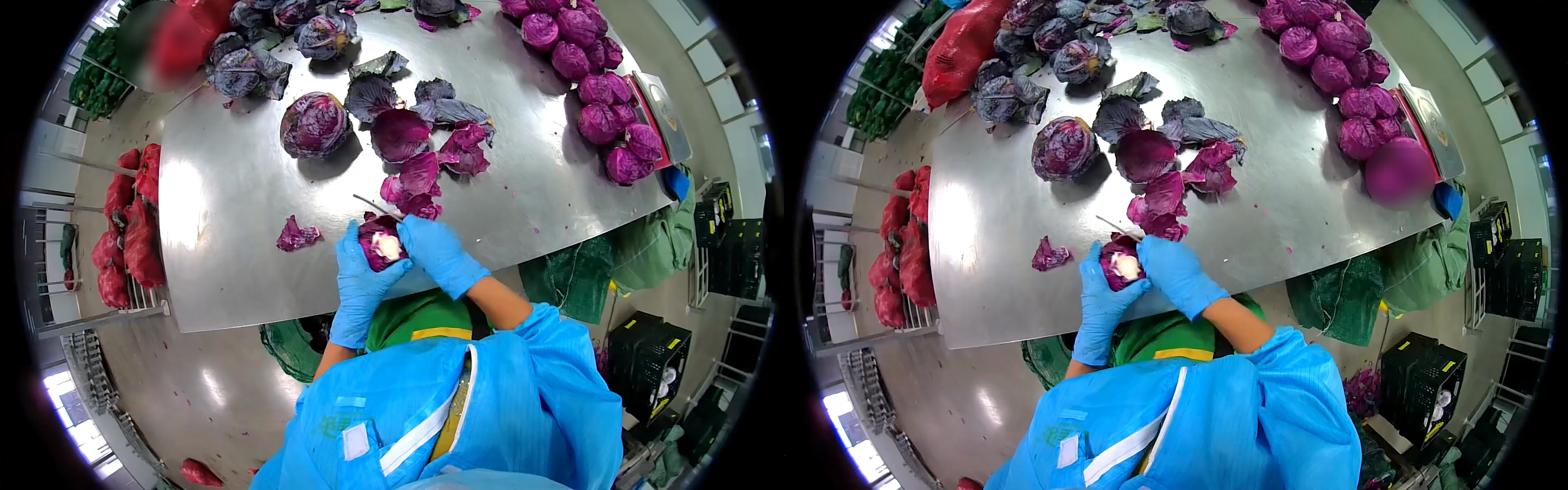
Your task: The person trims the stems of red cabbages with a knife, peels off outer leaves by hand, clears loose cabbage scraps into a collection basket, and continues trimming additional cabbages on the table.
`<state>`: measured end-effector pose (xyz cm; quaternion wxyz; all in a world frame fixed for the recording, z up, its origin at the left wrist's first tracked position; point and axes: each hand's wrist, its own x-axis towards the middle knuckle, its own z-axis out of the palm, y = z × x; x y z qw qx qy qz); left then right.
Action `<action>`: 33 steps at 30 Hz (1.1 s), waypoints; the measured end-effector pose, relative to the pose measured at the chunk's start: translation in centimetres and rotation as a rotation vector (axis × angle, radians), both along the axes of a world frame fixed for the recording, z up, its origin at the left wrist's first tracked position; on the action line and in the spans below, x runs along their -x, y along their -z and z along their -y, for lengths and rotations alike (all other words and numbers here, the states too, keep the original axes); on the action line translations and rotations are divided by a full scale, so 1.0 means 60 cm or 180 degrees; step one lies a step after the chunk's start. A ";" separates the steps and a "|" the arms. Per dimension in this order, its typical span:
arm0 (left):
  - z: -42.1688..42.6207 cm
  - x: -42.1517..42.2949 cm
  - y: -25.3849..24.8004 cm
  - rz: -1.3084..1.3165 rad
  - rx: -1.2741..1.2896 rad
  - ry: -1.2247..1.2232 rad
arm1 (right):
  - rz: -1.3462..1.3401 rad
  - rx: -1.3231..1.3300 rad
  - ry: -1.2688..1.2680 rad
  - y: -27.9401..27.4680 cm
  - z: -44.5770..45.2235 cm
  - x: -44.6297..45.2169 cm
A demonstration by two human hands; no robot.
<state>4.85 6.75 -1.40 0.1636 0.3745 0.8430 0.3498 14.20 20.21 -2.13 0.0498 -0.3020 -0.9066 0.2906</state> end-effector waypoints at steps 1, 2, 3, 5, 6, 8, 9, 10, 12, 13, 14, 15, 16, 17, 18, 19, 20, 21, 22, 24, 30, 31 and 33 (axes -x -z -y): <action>0.001 -0.002 -0.002 -0.0089 0.0001 0.0144 | 0.0244 0.0205 0.0014 -0.013 -0.011 0.006; 0.006 -0.007 -0.003 -0.0018 -0.0086 0.0176 | 0.0317 0.0039 -0.0238 -0.030 -0.019 0.008; 0.010 -0.011 -0.003 0.0057 -0.0173 0.0197 | -0.0076 0.0548 -0.0046 -0.019 -0.028 0.011; 0.018 -0.003 -0.004 -0.0183 -0.0594 0.0376 | -0.0844 0.1637 0.0334 0.017 -0.032 0.014; 0.021 0.004 -0.008 -0.0308 -0.0806 0.0453 | -0.0858 0.2879 0.0358 -0.009 -0.038 0.017; 0.032 0.019 -0.030 -0.0287 -0.0447 0.0878 | -0.1020 0.2668 0.0081 0.038 -0.035 0.034; 0.032 0.022 -0.042 -0.0270 -0.0274 0.1087 | -0.1094 0.2553 -0.0054 0.038 -0.031 0.042; 0.034 0.019 -0.044 -0.0061 -0.0455 0.1035 | -0.1230 0.1532 -0.0069 0.038 -0.021 0.044; 0.047 0.023 -0.030 -0.0446 -0.0393 0.1175 | -0.1059 0.0898 -0.0133 0.034 -0.016 0.062; 0.052 0.024 -0.026 -0.0640 -0.0358 0.1244 | -0.0973 0.0586 -0.0164 0.027 -0.014 0.072; 0.054 0.021 -0.027 -0.0581 -0.0440 0.1199 | -0.0601 0.0742 -0.0161 0.017 -0.023 0.087; 0.052 0.024 -0.026 -0.0520 -0.0569 0.1163 | -0.0490 0.0634 -0.0242 0.020 -0.029 0.099; 0.050 0.029 -0.023 -0.0455 -0.0699 0.1129 | -0.0383 0.0689 -0.0258 0.018 -0.038 0.108; 0.050 0.030 -0.021 -0.0384 -0.0824 0.1102 | -0.0274 0.0748 -0.0266 0.016 -0.040 0.111; 0.049 0.024 -0.020 -0.0650 -0.0916 0.1107 | -0.0314 0.0902 -0.0052 0.029 -0.044 0.115; 0.054 0.012 -0.011 -0.1244 -0.0582 0.1318 | -0.0775 0.0345 0.0112 0.080 -0.065 0.127; 0.061 -0.003 -0.002 -0.1714 -0.0641 0.1445 | -0.0677 0.0504 0.0507 0.073 -0.087 0.131; 0.060 -0.018 0.008 -0.2195 -0.0709 0.1553 | -0.0586 0.0655 0.0888 0.060 -0.112 0.135; 0.064 -0.035 0.013 -0.1940 -0.0647 0.1196 | -0.0710 0.0406 0.0767 0.051 -0.119 0.133; 0.073 -0.043 0.023 -0.1243 -0.0837 0.0666 | -0.0318 0.0483 0.0730 0.004 -0.111 0.107; 0.064 -0.001 -0.001 0.1280 -0.0904 -0.0037 | -0.1297 0.0496 0.0235 -0.027 -0.032 -0.026; 0.062 0.001 0.012 0.2088 -0.1178 -0.0067 | -0.1345 0.0431 0.0152 -0.026 -0.013 -0.044; 0.063 0.007 0.026 0.1378 -0.0984 -0.0051 | -0.1459 0.0289 0.0023 -0.030 0.023 -0.072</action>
